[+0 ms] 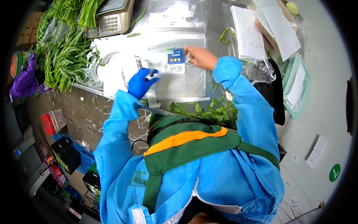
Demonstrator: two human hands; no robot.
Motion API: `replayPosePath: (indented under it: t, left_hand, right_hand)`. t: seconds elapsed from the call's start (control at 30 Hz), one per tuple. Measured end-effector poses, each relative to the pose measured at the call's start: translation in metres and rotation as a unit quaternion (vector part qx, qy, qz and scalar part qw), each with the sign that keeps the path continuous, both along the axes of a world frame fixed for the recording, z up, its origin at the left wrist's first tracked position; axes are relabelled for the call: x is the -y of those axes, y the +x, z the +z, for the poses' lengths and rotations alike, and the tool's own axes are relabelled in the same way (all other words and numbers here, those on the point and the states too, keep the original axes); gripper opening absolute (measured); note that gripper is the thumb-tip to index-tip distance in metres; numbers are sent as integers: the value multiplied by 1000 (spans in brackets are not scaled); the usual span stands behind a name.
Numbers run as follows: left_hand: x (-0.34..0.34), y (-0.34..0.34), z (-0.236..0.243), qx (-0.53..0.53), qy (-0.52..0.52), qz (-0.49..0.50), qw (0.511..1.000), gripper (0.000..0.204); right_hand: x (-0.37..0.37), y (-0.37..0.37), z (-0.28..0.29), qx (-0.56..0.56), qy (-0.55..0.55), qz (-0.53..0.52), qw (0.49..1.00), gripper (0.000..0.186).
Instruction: The person peels small square adhesive labels from a large roll and applies them one at a time to the top-center of individual clear plastic bags.
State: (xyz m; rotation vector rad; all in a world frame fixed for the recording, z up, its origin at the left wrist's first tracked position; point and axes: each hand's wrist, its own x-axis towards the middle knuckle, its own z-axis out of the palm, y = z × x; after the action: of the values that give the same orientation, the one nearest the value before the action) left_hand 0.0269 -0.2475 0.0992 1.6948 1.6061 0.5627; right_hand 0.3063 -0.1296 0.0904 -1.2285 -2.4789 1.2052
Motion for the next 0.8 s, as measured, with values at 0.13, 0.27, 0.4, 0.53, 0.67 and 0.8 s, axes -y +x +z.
replayPosePath:
  t: [0.13,0.27,0.4,0.53,0.67,0.8]
  left_hand:
    - [-3,27,-46,-92,-34,-131,987,31]
    - [-6,17,-95,85,-89,-71,990,25]
    - [-15,7,-79,51,-65,-87,993,22]
    - [-30,12,-27,175,-63,120,975,26]
    - [-34,16,30,347,0,307,886,40]
    - [-24,7,12,582,-198,208,761,59]
  right_hand:
    - [-14,-11,-55,61,146,61,986,29]
    - [-11,-15,-45,80,227,4,970,30]
    - [7,-9,30,-21,49,9,999,39]
    - [20,-6,28,-3,137,55,989,35]
    - [-60,5,14,-129,64,-155,977,23]
    - [-95,12,66,-146,416,-368,819,27]
